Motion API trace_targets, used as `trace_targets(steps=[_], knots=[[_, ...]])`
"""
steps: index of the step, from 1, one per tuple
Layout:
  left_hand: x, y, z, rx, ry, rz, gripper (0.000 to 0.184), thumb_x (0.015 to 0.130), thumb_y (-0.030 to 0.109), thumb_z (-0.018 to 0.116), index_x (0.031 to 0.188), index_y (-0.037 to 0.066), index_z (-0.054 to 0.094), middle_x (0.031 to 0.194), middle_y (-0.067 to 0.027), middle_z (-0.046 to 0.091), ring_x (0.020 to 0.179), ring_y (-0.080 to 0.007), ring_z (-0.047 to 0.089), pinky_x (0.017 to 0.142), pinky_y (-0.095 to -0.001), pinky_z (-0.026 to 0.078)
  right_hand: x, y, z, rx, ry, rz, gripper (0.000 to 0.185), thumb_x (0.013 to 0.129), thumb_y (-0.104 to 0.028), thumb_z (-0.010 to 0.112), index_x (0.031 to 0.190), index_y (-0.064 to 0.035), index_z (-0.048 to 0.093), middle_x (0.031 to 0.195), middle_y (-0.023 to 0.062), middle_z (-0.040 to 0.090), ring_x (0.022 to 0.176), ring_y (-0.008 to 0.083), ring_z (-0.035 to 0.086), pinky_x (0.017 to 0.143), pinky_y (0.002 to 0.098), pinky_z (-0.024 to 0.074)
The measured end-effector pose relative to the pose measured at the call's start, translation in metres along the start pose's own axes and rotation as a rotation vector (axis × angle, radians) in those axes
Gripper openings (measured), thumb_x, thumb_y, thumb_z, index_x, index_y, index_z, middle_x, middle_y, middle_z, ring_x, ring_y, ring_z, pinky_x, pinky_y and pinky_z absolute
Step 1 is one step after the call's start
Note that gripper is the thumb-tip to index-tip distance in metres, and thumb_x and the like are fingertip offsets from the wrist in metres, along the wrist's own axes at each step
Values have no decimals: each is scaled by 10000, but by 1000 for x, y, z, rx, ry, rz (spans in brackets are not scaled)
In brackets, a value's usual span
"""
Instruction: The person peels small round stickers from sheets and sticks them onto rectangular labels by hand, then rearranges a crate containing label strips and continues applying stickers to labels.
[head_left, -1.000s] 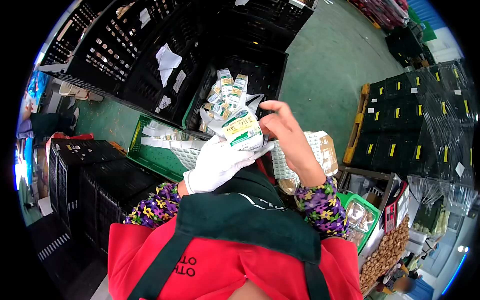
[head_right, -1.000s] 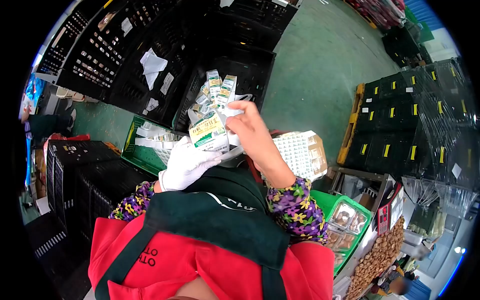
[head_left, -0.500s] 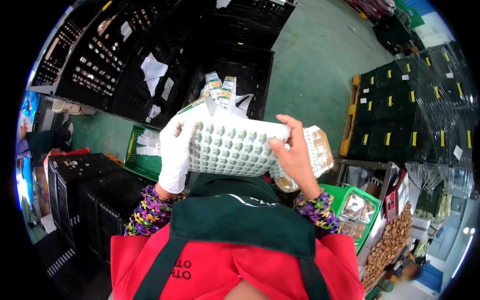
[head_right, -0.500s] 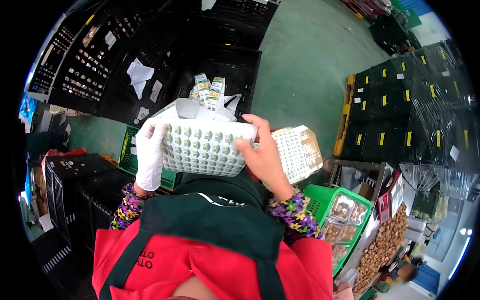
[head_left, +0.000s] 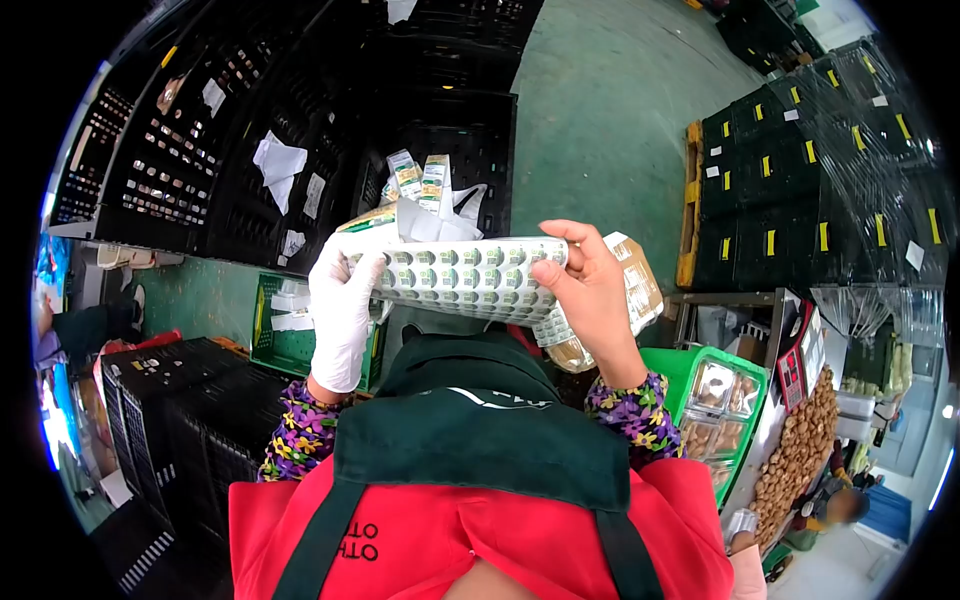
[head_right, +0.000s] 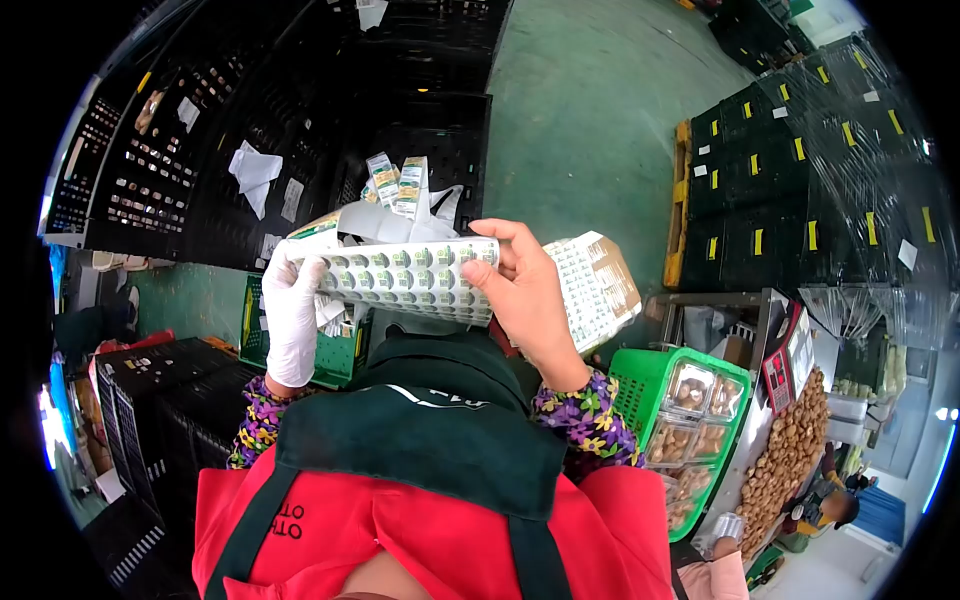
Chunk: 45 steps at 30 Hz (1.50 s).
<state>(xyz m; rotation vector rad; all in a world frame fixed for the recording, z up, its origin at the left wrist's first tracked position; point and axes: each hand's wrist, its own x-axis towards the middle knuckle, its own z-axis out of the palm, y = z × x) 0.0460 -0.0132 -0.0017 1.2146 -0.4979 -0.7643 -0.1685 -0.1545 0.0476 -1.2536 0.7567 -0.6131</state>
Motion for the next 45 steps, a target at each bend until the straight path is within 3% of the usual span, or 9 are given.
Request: trace_targets(steps=[10,16,21,24,31,33,35,39,45], knots=[[-2,14,9,80,51,-45,147,874,-1,591,1013,-6,639,905,-46,680,779,-76,610,734,-224,487,3,14,4,172,44,101,149,892,-82,645,967,15,560,863,75,678,752,78,601,682,209,472],[-5,5,14,69,208,-13,102,894,56,615,966,-5,652,872,-31,671,738,-44,578,688,-192,460,-4,8,13,-199,156,-69,372,954,-282,581,700,-22,501,646,-71,440,639,22,343,525,213,305],[-3,13,7,130,152,57,101,881,23,617,965,-13,660,888,-35,677,771,-52,591,718,-196,466,6,-6,-3,-531,66,-4,212,913,-224,623,828,-33,589,660,-31,482,644,67,449,551,240,379],[-5,14,5,187,28,145,128,863,-19,615,977,-13,673,906,-30,684,807,-62,603,743,-204,465,18,-22,-5,-1013,-35,-673,241,738,-77,706,972,-58,651,794,68,600,826,283,595,707,376,476],[-5,17,5,163,71,93,119,865,6,625,973,-13,672,891,-43,683,775,-62,608,716,-202,472,19,-17,-2,-1103,-273,-721,130,757,-35,688,872,-49,630,813,85,605,781,259,591,665,331,472],[-1,16,3,123,140,-33,116,866,29,636,969,-11,673,882,-47,682,750,-62,610,691,-205,478,18,-9,-1,-818,-114,-828,48,811,-30,654,825,-36,608,794,67,604,738,193,592,637,296,464],[-4,10,6,156,46,36,100,851,64,663,924,-1,683,856,-37,687,747,-86,624,681,-221,489,19,-21,5,-201,32,-104,53,913,-80,591,886,-52,554,829,-2,596,741,59,541,709,271,499],[-13,12,24,490,-279,289,67,799,53,681,853,24,708,856,-65,702,773,-140,659,693,-269,500,37,-28,36,249,-253,217,78,926,-135,591,906,-72,549,775,-46,513,668,32,474,793,269,494],[-28,4,34,624,-594,315,90,766,79,725,850,50,713,876,-63,720,836,-189,679,757,-292,520,79,-34,63,299,-133,-44,57,893,-72,616,891,-17,602,811,16,620,734,70,554,681,233,469]])
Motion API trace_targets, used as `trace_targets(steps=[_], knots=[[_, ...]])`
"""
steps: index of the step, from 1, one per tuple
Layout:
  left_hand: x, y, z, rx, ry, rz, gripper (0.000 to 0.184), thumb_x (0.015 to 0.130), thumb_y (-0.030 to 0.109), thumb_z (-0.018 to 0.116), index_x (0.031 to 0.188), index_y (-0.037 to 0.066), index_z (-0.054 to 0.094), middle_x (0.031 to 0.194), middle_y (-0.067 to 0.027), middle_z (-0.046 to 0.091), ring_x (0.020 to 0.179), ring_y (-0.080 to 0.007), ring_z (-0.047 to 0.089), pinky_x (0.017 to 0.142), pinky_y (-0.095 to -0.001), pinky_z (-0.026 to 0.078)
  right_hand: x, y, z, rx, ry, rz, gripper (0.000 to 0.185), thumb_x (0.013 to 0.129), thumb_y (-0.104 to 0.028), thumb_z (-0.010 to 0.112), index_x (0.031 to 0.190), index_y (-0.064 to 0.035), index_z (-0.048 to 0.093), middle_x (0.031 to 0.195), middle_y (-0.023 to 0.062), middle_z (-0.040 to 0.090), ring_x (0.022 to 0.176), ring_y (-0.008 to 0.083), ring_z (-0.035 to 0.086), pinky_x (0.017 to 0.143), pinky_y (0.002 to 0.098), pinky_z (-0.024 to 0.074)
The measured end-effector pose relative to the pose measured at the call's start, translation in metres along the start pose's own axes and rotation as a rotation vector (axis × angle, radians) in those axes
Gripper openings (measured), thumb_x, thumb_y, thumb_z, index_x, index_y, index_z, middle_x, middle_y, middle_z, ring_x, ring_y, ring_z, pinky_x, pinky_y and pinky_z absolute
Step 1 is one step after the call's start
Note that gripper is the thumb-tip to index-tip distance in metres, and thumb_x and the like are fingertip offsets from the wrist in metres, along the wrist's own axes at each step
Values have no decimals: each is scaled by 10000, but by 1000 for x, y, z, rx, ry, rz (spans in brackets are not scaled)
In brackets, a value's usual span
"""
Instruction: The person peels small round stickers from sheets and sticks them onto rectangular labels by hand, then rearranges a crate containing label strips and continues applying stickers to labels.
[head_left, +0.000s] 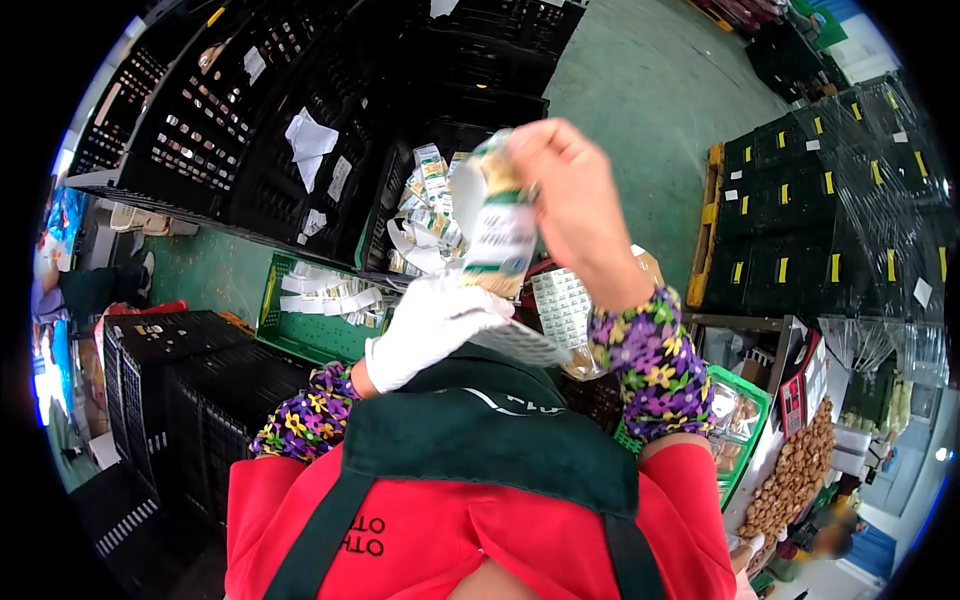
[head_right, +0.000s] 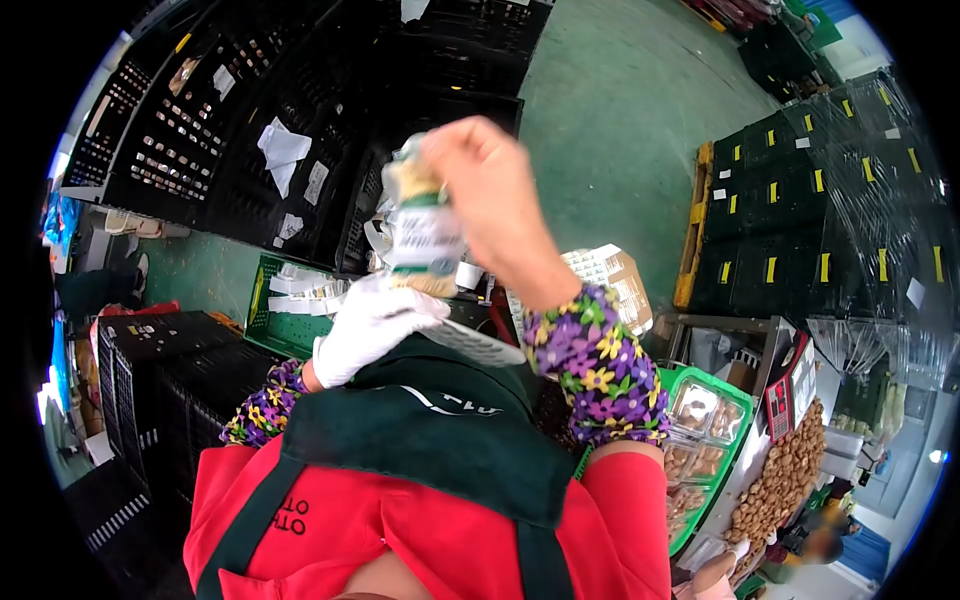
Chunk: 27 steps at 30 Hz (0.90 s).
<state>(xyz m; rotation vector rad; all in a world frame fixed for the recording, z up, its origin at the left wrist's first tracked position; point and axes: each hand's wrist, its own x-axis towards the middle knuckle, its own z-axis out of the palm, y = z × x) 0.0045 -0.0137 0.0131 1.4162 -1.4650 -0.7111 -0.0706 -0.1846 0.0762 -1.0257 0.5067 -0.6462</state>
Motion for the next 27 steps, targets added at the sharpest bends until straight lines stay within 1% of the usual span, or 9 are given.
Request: trace_targets(steps=[2,7,12,18,20,23,24,26,27], knots=[[-9,-3,7,172,-53,-42,104,765,89,731,858,45,714,882,-60,720,845,-193,676,760,-294,517,15,-11,-9,-14,51,-62,87,897,-86,620,894,-1,598,799,15,619,702,64,553,641,218,466],[-13,0,4,-49,181,-238,140,766,55,721,906,48,726,915,-93,711,818,-182,670,740,-291,516,-23,-5,-3,-330,121,-41,135,890,-113,634,824,0,598,728,-49,558,662,-3,464,570,173,374],[-9,7,2,-90,350,-203,139,780,123,726,902,58,716,865,-88,697,778,-214,659,705,-298,506,-56,26,-1,-404,77,102,153,888,-115,632,803,6,596,655,-72,540,577,-22,394,504,177,300],[-10,12,4,38,307,-135,130,779,121,725,895,64,707,878,-62,700,806,-227,658,726,-314,505,-59,31,0,-537,18,93,160,875,-131,630,807,8,589,615,-45,550,560,16,441,498,226,359],[-12,6,7,96,349,-41,148,772,129,728,915,96,708,899,-49,701,830,-235,659,746,-325,502,-58,12,7,-1088,-39,92,209,879,-172,632,796,11,575,602,-41,555,557,47,475,502,271,385],[-11,-1,5,173,373,89,197,760,145,737,954,124,705,923,-48,699,858,-236,658,759,-331,501,-51,10,-5,-1281,61,69,241,897,-217,626,842,16,596,648,-25,590,618,74,533,546,300,426],[-10,-2,2,173,374,91,197,760,145,737,954,124,705,923,-48,699,858,-236,658,759,-331,501,-48,13,-10,-1281,61,67,241,897,-217,626,842,16,596,648,-25,590,618,74,533,546,300,426],[-9,-4,-1,262,311,166,212,748,156,743,954,138,700,936,-43,698,875,-236,659,749,-336,502,-46,20,-21,-508,-198,167,235,917,-211,609,923,24,614,742,2,635,692,77,564,613,275,461],[-8,5,-1,284,260,129,176,691,38,763,843,90,692,906,-73,706,890,-247,673,789,-329,515,-45,16,-16,-622,-270,315,226,940,-175,575,992,40,619,840,29,662,750,79,576,680,250,482]])
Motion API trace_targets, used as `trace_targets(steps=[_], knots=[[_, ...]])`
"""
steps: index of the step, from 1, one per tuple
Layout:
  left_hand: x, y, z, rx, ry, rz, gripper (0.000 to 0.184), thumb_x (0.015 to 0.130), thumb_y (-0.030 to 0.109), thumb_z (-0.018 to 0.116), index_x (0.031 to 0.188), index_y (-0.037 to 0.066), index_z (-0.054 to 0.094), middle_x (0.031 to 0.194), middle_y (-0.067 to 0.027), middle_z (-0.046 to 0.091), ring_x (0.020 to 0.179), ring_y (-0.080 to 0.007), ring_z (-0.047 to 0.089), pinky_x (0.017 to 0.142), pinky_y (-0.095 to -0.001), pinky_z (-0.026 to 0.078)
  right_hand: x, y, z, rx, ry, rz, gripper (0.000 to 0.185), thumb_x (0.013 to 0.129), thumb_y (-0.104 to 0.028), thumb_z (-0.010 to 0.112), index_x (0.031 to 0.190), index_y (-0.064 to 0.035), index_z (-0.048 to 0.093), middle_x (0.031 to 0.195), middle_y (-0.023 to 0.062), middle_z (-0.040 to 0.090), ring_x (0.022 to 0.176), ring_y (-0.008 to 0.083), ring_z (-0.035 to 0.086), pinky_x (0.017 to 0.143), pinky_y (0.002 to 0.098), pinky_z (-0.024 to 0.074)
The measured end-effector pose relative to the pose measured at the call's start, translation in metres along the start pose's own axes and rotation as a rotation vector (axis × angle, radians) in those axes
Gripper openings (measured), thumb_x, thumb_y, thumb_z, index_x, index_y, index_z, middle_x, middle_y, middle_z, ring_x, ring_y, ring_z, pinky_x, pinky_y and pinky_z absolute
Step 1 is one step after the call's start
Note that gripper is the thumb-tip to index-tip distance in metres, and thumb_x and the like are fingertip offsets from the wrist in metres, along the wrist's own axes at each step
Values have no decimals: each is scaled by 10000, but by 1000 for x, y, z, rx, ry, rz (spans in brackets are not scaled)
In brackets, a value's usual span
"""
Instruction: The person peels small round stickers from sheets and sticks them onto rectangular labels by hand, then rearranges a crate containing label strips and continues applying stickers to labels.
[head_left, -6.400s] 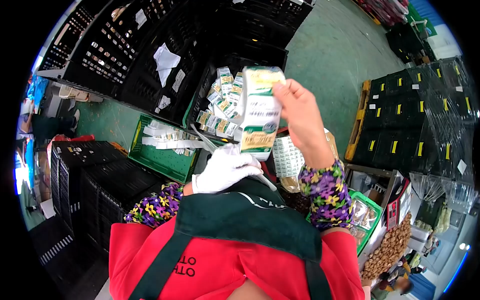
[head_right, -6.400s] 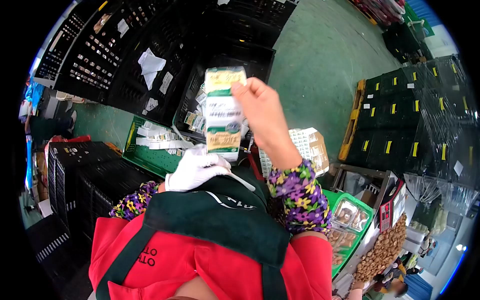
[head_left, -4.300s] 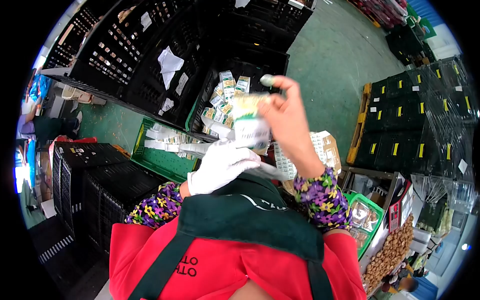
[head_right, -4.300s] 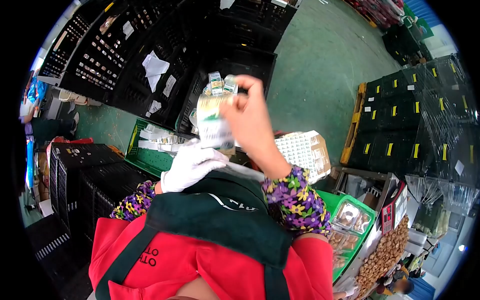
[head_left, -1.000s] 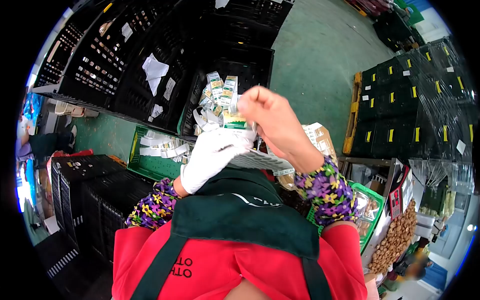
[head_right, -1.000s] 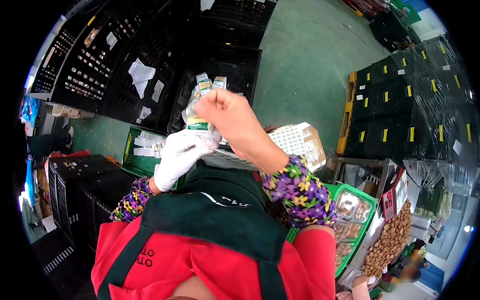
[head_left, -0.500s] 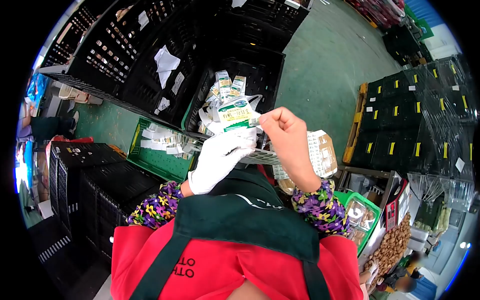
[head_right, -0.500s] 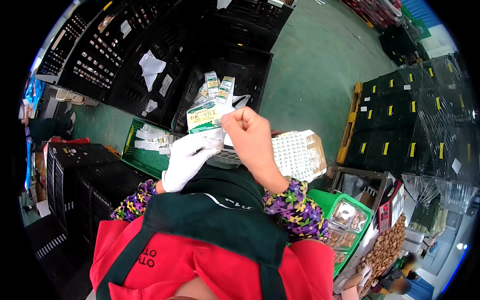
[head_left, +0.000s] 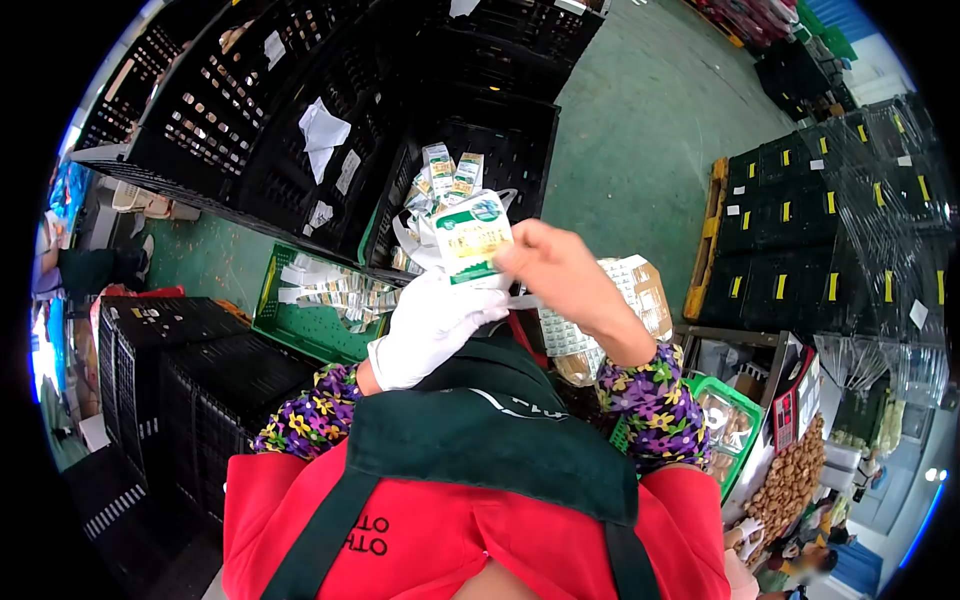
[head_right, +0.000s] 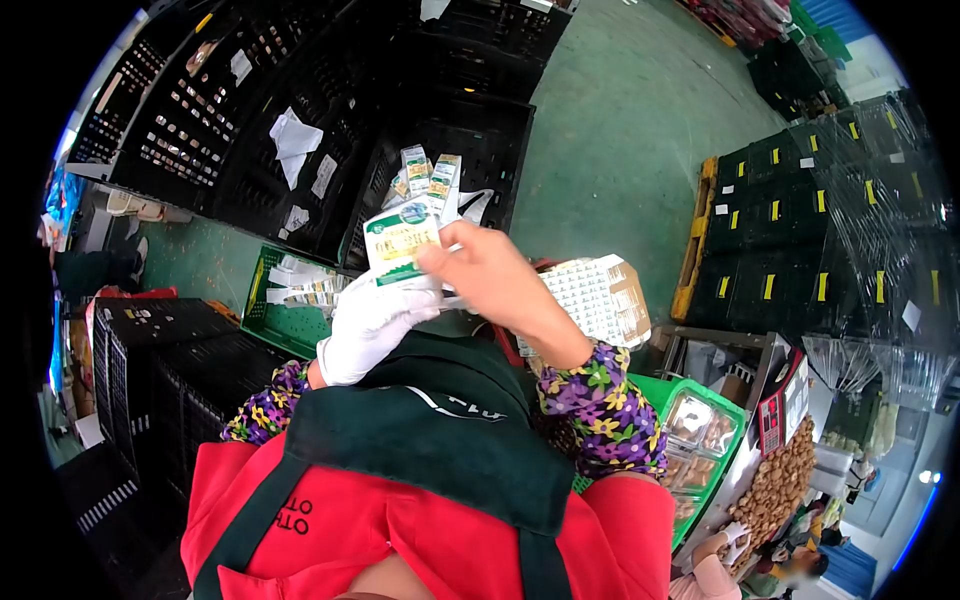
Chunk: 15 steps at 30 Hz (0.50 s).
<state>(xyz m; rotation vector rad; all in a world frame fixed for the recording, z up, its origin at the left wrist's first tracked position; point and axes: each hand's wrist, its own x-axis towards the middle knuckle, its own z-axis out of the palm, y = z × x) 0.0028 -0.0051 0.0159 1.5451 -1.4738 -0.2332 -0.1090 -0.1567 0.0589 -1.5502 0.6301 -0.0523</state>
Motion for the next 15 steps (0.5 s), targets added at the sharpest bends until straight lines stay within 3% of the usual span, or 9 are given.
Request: trace_targets(steps=[1,3,4,5,7,8,10,11,15], knots=[[1,2,3,0,-1,0,176,691,38,763,843,90,692,906,-73,706,890,-247,673,789,-329,515,3,-1,2,1,0,0,226,940,-175,575,992,40,619,840,29,662,750,79,576,680,250,482],[1,1,8,-178,-32,13,183,678,36,766,840,73,687,904,-86,705,917,-254,669,797,-332,514,15,-4,3,90,79,-211,222,946,-165,566,1000,43,618,863,36,667,753,70,574,682,236,482],[-4,0,6,-123,-179,-81,155,700,30,754,836,50,682,920,-98,708,947,-241,664,816,-328,514,20,-14,-2,262,170,-171,219,943,-172,572,997,32,629,865,32,666,749,61,572,658,228,473],[-10,-2,10,-122,-181,-81,155,700,30,754,836,50,682,920,-98,708,947,-241,664,816,-328,514,26,-20,-12,296,230,-135,204,939,-174,577,993,13,638,823,9,649,727,55,559,634,219,457],[-14,-5,16,-234,-213,-236,105,756,163,734,856,139,714,895,-28,701,871,-248,651,751,-337,498,33,-17,-29,399,249,-130,196,939,-173,572,1012,-7,646,791,-21,615,715,48,542,628,214,447],[-15,-6,14,-296,-226,-297,118,763,152,730,875,119,714,895,-48,697,878,-240,653,757,-329,501,32,-15,-28,400,247,-130,196,939,-173,572,1012,-7,646,791,-21,615,715,48,542,628,214,447],[-13,-8,13,-311,-126,-335,118,769,154,726,876,105,711,896,-60,694,871,-234,657,755,-328,504,19,-17,-17,370,459,-55,265,927,-193,602,1103,4,623,844,-10,606,712,47,552,680,213,445],[-11,-9,13,-326,-27,-369,121,776,155,723,877,91,709,896,-73,692,864,-227,660,752,-327,508,14,-13,-9,363,448,-49,265,927,-193,602,1103,4,623,844,-10,606,712,47,552,680,213,445],[3,1,1,-244,-14,-416,127,752,49,730,878,38,717,896,-99,705,833,-207,679,748,-300,520,-1,4,25,314,353,-201,211,885,-37,612,1088,16,625,884,-19,583,753,10,505,646,189,425]])
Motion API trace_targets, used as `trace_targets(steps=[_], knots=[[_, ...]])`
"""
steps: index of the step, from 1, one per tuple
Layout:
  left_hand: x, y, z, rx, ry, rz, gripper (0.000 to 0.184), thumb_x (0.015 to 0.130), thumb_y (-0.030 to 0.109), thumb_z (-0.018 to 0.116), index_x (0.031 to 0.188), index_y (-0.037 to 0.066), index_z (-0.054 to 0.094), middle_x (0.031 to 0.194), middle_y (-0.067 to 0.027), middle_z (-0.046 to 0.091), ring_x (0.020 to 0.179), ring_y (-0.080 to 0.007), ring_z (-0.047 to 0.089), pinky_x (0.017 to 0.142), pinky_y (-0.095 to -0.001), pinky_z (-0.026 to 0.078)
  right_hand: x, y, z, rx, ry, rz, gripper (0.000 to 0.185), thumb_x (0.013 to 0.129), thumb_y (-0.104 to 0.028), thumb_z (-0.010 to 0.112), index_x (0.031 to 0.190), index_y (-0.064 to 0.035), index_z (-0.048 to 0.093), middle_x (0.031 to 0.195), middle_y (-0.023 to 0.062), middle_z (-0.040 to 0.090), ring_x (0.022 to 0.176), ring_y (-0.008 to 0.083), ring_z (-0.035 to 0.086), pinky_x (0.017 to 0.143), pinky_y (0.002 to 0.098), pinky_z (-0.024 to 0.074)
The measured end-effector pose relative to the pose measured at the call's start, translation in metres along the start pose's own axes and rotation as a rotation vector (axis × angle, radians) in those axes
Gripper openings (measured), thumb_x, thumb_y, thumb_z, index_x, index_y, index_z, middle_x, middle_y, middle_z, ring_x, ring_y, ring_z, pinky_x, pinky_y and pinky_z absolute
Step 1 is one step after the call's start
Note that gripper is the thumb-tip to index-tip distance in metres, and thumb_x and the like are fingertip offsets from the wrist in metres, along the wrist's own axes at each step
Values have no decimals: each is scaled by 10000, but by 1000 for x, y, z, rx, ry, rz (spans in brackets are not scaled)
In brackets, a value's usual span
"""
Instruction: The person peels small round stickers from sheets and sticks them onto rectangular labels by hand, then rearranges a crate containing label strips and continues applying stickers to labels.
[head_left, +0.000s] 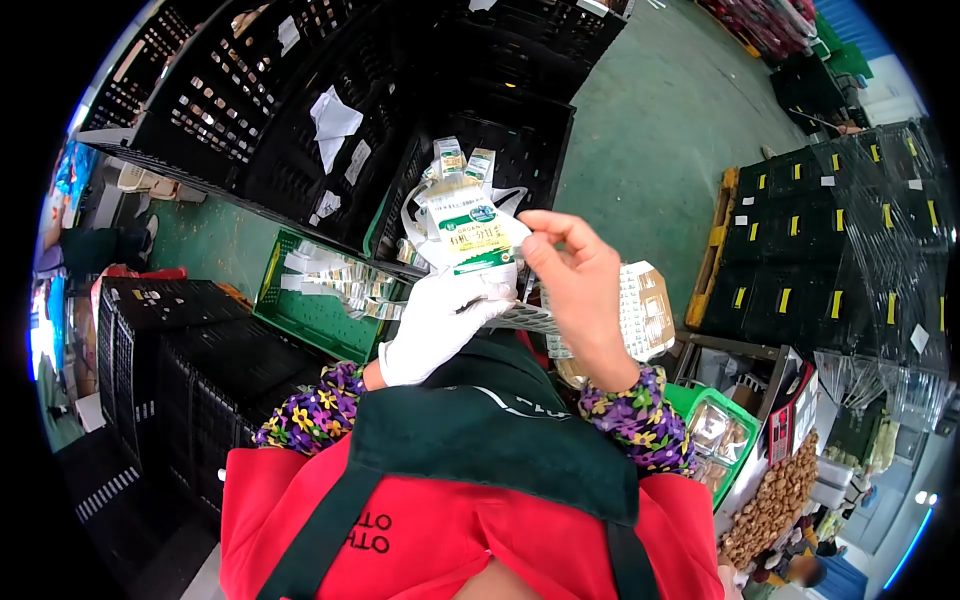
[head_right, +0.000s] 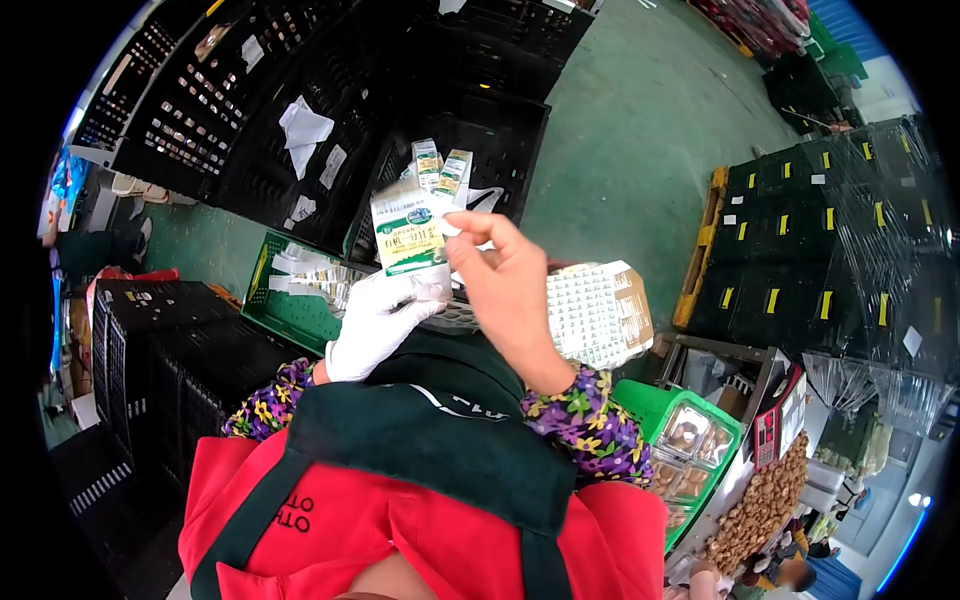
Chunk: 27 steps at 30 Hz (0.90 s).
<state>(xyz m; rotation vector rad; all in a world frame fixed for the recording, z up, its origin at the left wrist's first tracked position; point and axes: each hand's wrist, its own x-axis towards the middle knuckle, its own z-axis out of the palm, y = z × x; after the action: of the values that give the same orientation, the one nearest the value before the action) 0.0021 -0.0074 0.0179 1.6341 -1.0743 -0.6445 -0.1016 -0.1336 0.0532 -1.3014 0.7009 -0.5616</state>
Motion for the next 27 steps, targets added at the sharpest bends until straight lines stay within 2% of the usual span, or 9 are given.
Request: trace_targets(steps=[5,7,10,12,16,21,23,24,27], knots=[[0,1,4,19,26,71,148,743,61,743,888,56,712,896,-87,704,843,-231,681,753,-306,520,-1,22,3,-187,-28,-33,187,860,-64,630,1019,33,611,888,46,619,775,81,551,689,227,450],[1,-5,2,27,26,175,261,756,141,746,1006,80,697,966,-91,692,890,-251,667,768,-322,519,8,21,-6,-348,10,-118,181,875,-68,627,1027,28,609,871,21,614,738,50,532,637,201,433],[7,-11,-3,133,20,343,226,753,151,746,965,90,700,973,-89,690,894,-259,662,772,-342,514,13,13,-18,-303,-13,-64,189,887,-111,640,1021,21,617,842,-1,614,748,36,533,623,192,440],[6,-7,-3,170,-48,362,199,753,154,745,938,96,697,965,-84,691,883,-262,661,766,-352,511,11,3,-19,-265,-335,217,205,890,-158,625,978,27,631,839,43,650,727,86,565,635,249,457],[3,-4,6,127,-151,385,120,771,169,731,861,102,686,925,-64,695,859,-265,657,754,-371,500,28,-10,-10,52,-159,142,207,923,-181,611,970,20,630,856,26,654,726,72,589,641,240,483],[-9,-20,13,-130,-211,54,97,790,143,705,859,75,699,872,-60,709,819,-224,674,753,-324,519,45,-14,-23,214,8,181,187,925,-152,597,1031,2,608,886,23,627,754,62,565,716,218,469],[-7,-19,7,-174,-135,-25,116,782,118,703,879,55,699,888,-79,704,818,-200,672,748,-309,516,33,-5,-22,16,140,-12,245,896,-65,592,1123,18,555,958,35,585,805,62,546,742,219,461],[-6,-16,4,-137,-100,-48,116,785,112,704,882,48,695,913,-87,694,824,-190,667,746,-300,514,21,-9,-19,10,66,-53,337,857,25,584,1185,29,506,999,42,557,849,63,535,762,215,452],[-4,-9,0,-194,-63,-72,124,785,107,709,894,51,697,933,-87,687,837,-208,663,751,-303,514,0,-3,-7,133,-53,48,343,851,57,584,1180,5,503,1065,63,542,832,64,535,763,210,448]])
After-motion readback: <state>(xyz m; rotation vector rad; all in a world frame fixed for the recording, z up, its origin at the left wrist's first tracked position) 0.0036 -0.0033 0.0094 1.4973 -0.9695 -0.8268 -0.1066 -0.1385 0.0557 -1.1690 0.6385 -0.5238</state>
